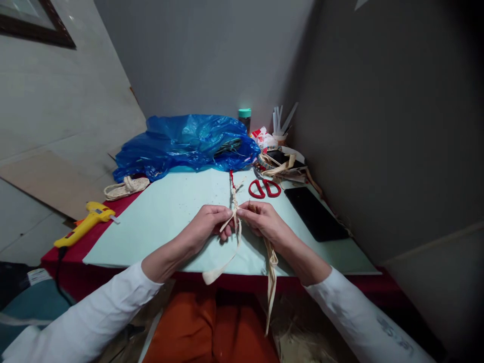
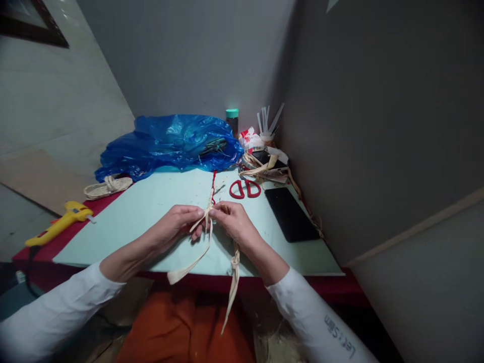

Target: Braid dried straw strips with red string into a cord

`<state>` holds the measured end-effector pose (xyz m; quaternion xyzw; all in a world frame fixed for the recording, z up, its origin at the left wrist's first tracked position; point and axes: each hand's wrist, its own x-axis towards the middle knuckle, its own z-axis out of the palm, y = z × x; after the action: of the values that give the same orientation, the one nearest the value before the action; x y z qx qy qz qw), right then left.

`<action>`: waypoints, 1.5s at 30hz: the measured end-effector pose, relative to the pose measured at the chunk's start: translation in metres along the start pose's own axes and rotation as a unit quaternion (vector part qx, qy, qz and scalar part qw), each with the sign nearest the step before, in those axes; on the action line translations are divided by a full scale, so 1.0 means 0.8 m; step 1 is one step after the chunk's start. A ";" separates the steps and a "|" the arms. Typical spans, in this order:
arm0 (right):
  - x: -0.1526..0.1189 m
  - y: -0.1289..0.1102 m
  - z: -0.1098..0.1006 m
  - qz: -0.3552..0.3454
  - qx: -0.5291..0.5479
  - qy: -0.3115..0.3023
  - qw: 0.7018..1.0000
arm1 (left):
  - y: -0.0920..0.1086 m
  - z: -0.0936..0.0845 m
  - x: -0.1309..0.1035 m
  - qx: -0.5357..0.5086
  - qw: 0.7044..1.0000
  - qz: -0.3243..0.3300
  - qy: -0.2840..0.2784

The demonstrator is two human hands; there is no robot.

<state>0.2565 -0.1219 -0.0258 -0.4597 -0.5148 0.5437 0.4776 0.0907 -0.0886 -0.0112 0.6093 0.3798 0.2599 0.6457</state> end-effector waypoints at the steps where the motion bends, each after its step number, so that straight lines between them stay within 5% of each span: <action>1: 0.000 0.000 0.000 -0.001 0.000 0.004 1.000 | 0.002 -0.002 0.001 0.001 1.000 -0.008 -0.010; 6: 0.002 0.001 -0.002 -0.010 -0.031 0.030 0.999 | 0.015 -0.013 0.013 0.036 0.999 -0.005 0.032; 10: -0.002 -0.005 0.002 -0.063 -0.201 0.057 0.976 | 0.019 -0.015 0.026 0.047 0.997 -0.001 0.067; 17: -0.014 -0.034 0.035 -0.083 -0.577 0.057 0.811 | 0.020 -0.019 0.031 -0.060 0.997 -0.053 0.016; 20: -0.015 -0.035 0.054 -0.075 -0.672 0.034 0.736 | 0.018 -0.028 0.025 -0.102 0.993 -0.063 0.010; 22: -0.017 -0.032 0.064 -0.074 -0.694 0.015 0.716 | 0.015 -0.034 0.021 -0.121 0.990 -0.075 0.020; 24: -0.021 -0.030 0.070 -0.078 -0.681 -0.007 0.728 | 0.012 -0.041 0.019 -0.133 0.987 -0.087 0.024; 27: -0.027 -0.035 0.060 -0.089 -0.553 -0.037 0.828 | 0.010 -0.048 0.016 -0.148 0.984 -0.101 0.023; 29: -0.025 -0.044 0.044 -0.084 -0.427 -0.009 0.900 | 0.009 -0.053 0.014 -0.165 0.982 -0.094 0.017; 32: -0.009 -0.054 0.016 -0.047 -0.281 0.071 0.956 | 0.008 -0.056 0.012 -0.206 0.976 -0.070 0.008; 36: 0.019 -0.043 0.007 0.038 -0.121 0.018 0.992 | 0.006 -0.054 0.011 -0.234 0.970 -0.064 -0.002; 40: 0.027 -0.022 0.020 0.121 0.003 -0.073 0.990 | 0.003 -0.049 0.012 -0.214 0.972 -0.090 0.023; 45: 0.023 -0.013 0.026 0.140 0.084 -0.070 0.984 | -0.002 -0.042 0.015 -0.197 0.977 -0.068 0.056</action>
<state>0.2339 -0.1060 -0.0142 -0.4462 -0.4298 0.6772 0.3971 0.0702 -0.0597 -0.0139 0.4279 0.3968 0.3188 0.7469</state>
